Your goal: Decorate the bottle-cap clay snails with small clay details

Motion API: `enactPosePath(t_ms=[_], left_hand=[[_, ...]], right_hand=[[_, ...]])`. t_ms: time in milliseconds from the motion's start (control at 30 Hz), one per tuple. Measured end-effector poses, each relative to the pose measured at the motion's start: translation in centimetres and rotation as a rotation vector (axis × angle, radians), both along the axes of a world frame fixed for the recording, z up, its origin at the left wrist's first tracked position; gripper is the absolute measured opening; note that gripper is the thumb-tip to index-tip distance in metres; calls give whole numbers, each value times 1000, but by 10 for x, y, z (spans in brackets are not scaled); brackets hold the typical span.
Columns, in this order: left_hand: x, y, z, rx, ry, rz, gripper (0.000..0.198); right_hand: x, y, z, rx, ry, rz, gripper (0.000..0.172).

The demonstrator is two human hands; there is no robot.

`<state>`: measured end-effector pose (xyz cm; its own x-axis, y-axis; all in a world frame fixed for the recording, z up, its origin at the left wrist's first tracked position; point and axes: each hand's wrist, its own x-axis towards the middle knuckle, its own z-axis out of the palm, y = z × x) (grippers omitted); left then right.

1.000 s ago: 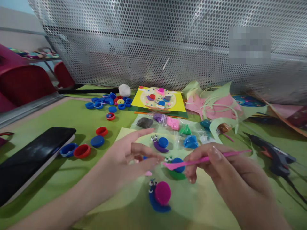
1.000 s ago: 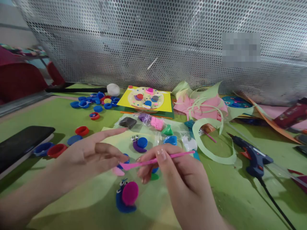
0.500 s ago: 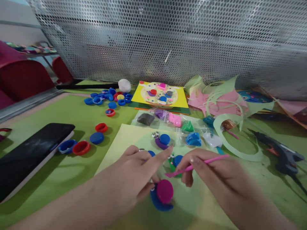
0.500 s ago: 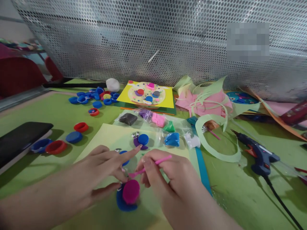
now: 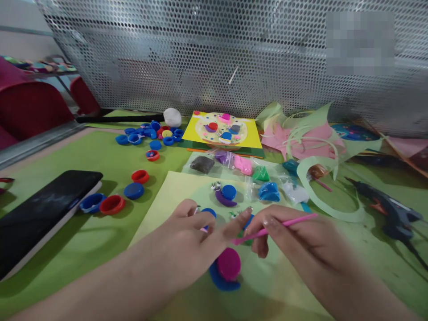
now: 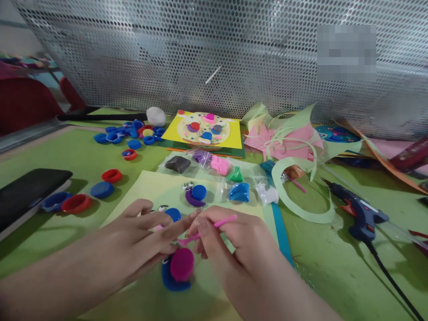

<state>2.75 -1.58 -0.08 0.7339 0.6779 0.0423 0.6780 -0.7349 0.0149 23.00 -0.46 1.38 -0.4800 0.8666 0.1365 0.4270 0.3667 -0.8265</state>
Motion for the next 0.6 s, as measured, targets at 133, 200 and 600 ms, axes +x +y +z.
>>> enactPosePath(t_ms=[133,200,600], left_hand=[[4,0,5,-16,92,-38,64],[5,0,5,-58,104,2,73],[0,-1,-11,-130,-172,-4,64]], right_hand=[[1,0,2,-31,4,8,38],[1,0,4,-16,-8,-1,39],[3,0,8,37,-37,-19,37]])
